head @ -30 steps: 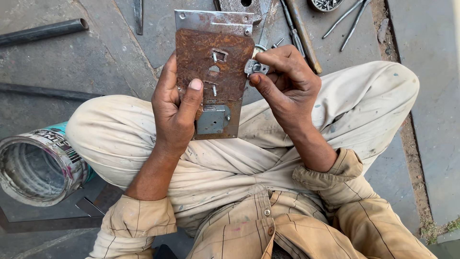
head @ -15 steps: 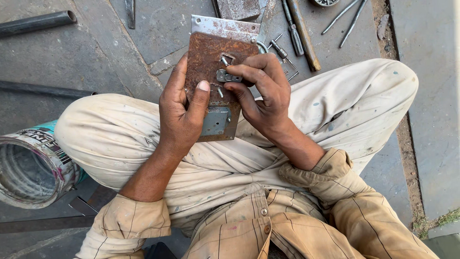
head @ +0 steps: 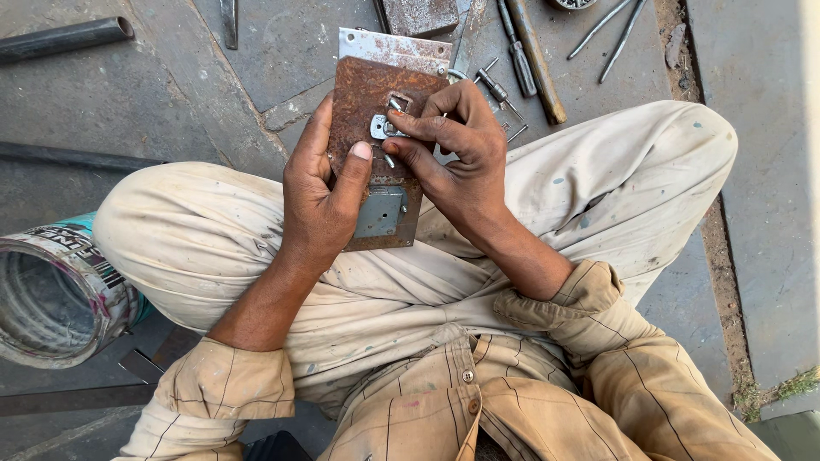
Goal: The person sits on the ground and uses a screwdriver to fasten screws into a rectangular metal plate. They retrieve additional screws from a container and continue securing the plate, then attach a small metal bracket to the assembly.
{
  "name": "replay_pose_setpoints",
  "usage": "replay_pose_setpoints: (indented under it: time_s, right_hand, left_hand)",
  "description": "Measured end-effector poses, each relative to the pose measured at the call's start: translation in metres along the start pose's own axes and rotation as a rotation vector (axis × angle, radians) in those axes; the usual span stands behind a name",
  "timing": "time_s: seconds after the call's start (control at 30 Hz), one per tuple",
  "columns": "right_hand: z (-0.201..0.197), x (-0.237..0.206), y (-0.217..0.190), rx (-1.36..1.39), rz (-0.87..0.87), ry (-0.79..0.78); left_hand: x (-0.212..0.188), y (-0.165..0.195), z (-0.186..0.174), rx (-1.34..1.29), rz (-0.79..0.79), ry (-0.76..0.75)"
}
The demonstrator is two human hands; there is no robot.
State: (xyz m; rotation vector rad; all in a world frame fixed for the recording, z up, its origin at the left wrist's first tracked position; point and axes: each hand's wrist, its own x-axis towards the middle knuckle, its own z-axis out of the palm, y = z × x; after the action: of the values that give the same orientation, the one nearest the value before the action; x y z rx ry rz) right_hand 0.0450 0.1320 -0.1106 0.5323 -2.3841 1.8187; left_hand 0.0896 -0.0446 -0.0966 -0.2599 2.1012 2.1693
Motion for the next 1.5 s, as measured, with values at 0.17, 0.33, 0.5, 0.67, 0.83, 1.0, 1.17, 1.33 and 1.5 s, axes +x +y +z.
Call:
replay_pose_setpoints:
  time_s: [0.17, 0.33, 0.5, 0.67, 0.83, 1.0, 1.17, 1.33, 1.5]
  right_hand:
    - [-0.004, 0.001, 0.001, -0.013, 0.053, -0.058]
    - [-0.003, 0.0, -0.01, -0.068, 0.089, 0.071]
    - [-0.005, 0.005, -0.012, 0.403, 0.437, 0.149]
    - [-0.02, 0.009, -0.001, 0.642, 0.671, -0.037]
    - [-0.007, 0.001, 0.0, 0.512, 0.602, 0.072]
    - [-0.008, 0.0, -0.003, 0.439, 0.543, 0.086]
    - [-0.01, -0.005, -0.011, 0.424, 0.438, 0.097]
    - [-0.006, -0.013, -0.032, 0.255, 0.368, 0.105]
    - [-0.008, -0.016, -0.048, 0.117, 0.379, 0.172]
  left_hand:
    - [-0.001, 0.0, 0.002, 0.005, 0.001, 0.001]
    - [-0.004, -0.003, 0.005, 0.053, 0.13, -0.029]
    - [-0.009, -0.003, 0.007, 0.151, 0.181, -0.048]
    - [-0.017, -0.002, 0.009, 0.416, 0.267, -0.059]
    - [-0.018, -0.002, 0.01, 0.433, 0.332, -0.052]
    - [-0.02, 0.011, 0.007, 0.162, 0.279, -0.138]
    - [-0.018, 0.027, 0.008, -0.1, -0.001, -0.143]
    - [-0.019, 0.02, 0.023, 0.194, 0.179, 0.09]
    - [-0.018, 0.015, 0.018, 0.117, 0.228, 0.154]
